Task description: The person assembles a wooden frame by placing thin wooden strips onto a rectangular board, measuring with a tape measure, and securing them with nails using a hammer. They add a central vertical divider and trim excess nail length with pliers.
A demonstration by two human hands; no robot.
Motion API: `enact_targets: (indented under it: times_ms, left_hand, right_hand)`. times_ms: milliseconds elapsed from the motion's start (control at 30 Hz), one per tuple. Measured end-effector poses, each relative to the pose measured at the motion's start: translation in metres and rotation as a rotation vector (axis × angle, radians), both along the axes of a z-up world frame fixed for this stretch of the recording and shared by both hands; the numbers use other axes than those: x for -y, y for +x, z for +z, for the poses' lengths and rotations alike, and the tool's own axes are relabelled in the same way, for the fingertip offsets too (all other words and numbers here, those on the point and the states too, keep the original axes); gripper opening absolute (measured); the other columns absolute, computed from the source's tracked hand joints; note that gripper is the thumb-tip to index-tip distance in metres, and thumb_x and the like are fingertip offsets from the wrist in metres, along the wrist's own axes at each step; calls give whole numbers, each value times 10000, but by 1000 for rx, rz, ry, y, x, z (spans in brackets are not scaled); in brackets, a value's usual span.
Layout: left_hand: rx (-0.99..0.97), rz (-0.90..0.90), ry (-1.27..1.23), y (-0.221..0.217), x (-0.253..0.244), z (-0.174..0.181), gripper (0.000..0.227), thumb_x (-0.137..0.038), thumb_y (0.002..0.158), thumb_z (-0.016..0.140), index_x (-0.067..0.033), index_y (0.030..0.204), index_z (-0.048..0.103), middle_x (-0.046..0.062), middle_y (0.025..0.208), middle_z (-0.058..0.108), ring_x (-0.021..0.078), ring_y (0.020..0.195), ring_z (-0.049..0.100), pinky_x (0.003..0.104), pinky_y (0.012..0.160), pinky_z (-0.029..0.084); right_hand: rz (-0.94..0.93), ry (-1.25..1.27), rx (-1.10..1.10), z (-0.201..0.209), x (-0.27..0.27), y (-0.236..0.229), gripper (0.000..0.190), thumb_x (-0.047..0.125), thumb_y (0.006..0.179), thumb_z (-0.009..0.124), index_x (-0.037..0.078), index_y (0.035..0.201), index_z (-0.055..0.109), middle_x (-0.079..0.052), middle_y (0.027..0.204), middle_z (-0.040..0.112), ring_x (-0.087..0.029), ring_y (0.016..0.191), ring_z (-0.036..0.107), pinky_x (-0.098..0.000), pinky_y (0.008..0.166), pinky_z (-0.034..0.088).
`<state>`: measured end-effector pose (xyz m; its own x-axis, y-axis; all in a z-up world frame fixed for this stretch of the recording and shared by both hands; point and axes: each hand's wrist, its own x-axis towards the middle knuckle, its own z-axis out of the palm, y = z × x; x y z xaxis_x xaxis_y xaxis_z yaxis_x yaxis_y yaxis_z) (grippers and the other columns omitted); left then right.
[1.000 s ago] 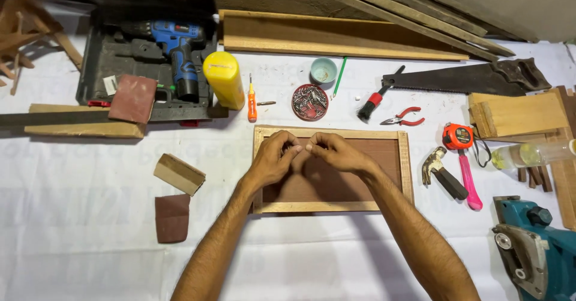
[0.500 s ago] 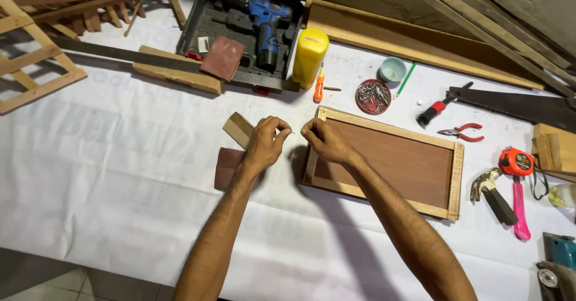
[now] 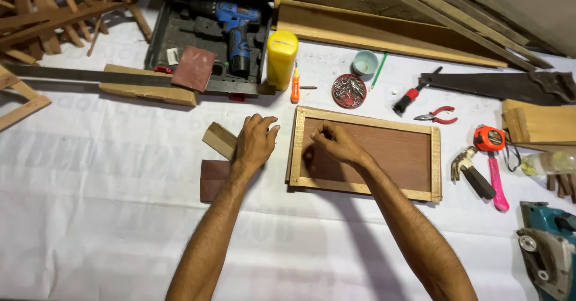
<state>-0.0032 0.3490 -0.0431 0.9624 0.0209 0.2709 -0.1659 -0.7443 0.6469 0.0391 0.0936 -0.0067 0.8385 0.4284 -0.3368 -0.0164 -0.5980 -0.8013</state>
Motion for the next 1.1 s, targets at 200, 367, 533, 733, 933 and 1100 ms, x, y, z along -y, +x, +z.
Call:
enact_targets:
  times_ms: [200, 367, 533, 733, 933, 1100]
  left_hand:
    - [47, -100, -31, 13, 56, 50, 193, -213, 957, 732, -81, 1096, 759, 89, 882, 587, 251, 909, 592, 420, 779, 539]
    - [115, -220, -47, 20, 112, 64, 171, -183, 925, 750, -80, 1060, 756, 74, 890, 595, 244, 883, 601, 407, 772, 543]
    - [123, -312, -95, 30, 170, 83, 136, -184, 937, 750, -82, 1027, 760, 82, 879, 586, 245, 881, 604, 389, 737, 544]
    - [218, -430, -87, 38, 250, 97, 130, -184, 950, 764, -67, 1008, 755, 74, 821, 566, 242, 835, 580, 404, 735, 519]
    - [228, -487, -98, 41, 338, 96, 128, -189, 932, 752, -73, 987, 747, 61, 838, 572, 233, 847, 567, 389, 694, 512]
    - [172, -505, -58, 35, 410, 91, 130, -212, 931, 765, -85, 958, 746, 65, 843, 578, 246, 868, 550, 407, 711, 505]
  right_hand:
    - [-176, 36, 24, 28, 60, -19, 270, 318, 1001, 671, 51, 960, 652, 27, 686, 551, -72, 608, 494, -262, 542, 430]
    - [-317, 40, 37, 50, 113, -43, 226, 279, 970, 711, 60, 972, 654, 55, 665, 539, -51, 602, 468, -246, 537, 408]
    - [-422, 65, 81, 78, 166, -65, 204, 231, 931, 744, 62, 997, 653, 73, 681, 544, -44, 618, 470, -233, 555, 404]
    - [-479, 99, 124, 85, 247, -71, 255, 212, 899, 778, 52, 1038, 635, 77, 704, 553, -44, 645, 496, -234, 581, 445]
    - [-410, -151, 172, 114, 320, -69, 291, 238, 885, 766, 58, 1077, 644, -12, 692, 662, -89, 639, 589, -270, 577, 468]
    - [-358, -313, 238, 75, 419, -65, 327, 301, 841, 786, 66, 1053, 703, -72, 771, 706, -168, 707, 659, -328, 622, 523]
